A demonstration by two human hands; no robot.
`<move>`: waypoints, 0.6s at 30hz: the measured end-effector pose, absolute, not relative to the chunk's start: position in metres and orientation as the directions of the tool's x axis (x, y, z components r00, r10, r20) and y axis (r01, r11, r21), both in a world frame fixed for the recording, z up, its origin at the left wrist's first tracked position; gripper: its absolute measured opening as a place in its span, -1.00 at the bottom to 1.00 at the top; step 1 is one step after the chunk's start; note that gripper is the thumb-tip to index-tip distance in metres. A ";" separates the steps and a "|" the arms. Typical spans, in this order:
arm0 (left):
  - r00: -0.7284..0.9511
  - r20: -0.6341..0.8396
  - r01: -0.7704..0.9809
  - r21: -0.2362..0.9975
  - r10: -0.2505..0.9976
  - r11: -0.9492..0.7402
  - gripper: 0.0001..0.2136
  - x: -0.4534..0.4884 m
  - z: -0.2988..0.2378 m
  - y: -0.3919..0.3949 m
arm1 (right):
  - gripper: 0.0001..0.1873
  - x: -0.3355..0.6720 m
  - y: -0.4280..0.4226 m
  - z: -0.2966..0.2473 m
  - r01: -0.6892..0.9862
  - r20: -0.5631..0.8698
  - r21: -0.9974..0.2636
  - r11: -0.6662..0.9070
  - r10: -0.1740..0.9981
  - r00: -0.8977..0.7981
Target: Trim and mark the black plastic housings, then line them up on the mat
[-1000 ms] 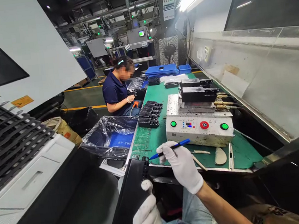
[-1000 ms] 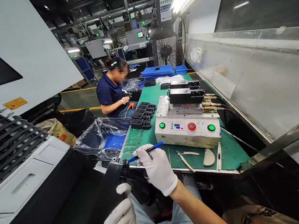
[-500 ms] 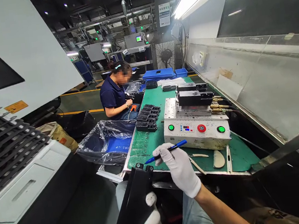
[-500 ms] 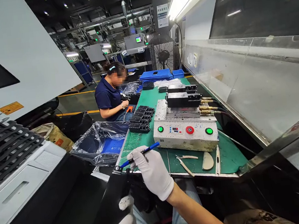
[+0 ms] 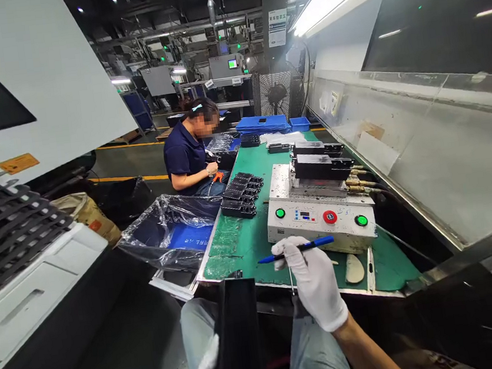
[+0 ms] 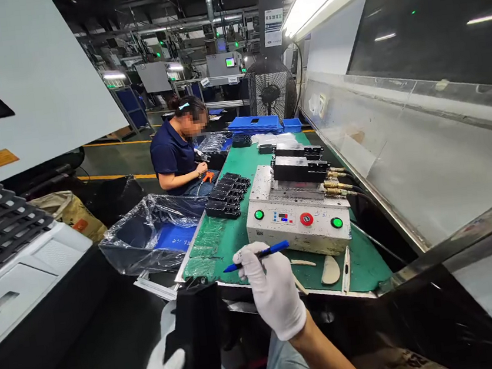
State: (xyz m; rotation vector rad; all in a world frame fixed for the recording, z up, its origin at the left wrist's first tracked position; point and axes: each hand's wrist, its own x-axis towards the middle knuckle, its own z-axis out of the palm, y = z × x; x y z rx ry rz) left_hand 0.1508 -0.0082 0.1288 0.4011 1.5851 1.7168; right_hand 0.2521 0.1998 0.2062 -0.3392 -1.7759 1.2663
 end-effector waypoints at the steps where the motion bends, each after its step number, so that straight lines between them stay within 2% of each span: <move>1: -0.687 -0.255 -0.293 0.954 0.681 0.061 -0.43 0.152 0.135 -0.010 | -0.68 0.257 0.198 0.213 -0.263 0.534 -0.840 0.474 0.639 -0.554; 7: -0.797 -0.221 -0.133 0.972 0.562 0.194 -0.21 0.173 0.163 -0.002 | -0.69 0.266 0.191 0.222 -0.248 0.559 -0.807 0.536 0.556 -0.615; 12: -0.808 -0.236 -0.131 0.965 0.539 0.227 -0.21 0.183 0.168 0.005 | -0.76 0.265 0.201 0.200 -0.176 0.513 -0.817 0.549 0.553 -0.656; 18: -0.773 -0.217 -0.032 0.952 0.596 0.306 -0.23 0.181 0.163 0.006 | -0.80 0.267 0.203 0.216 -0.269 0.627 -0.757 0.595 0.547 -0.555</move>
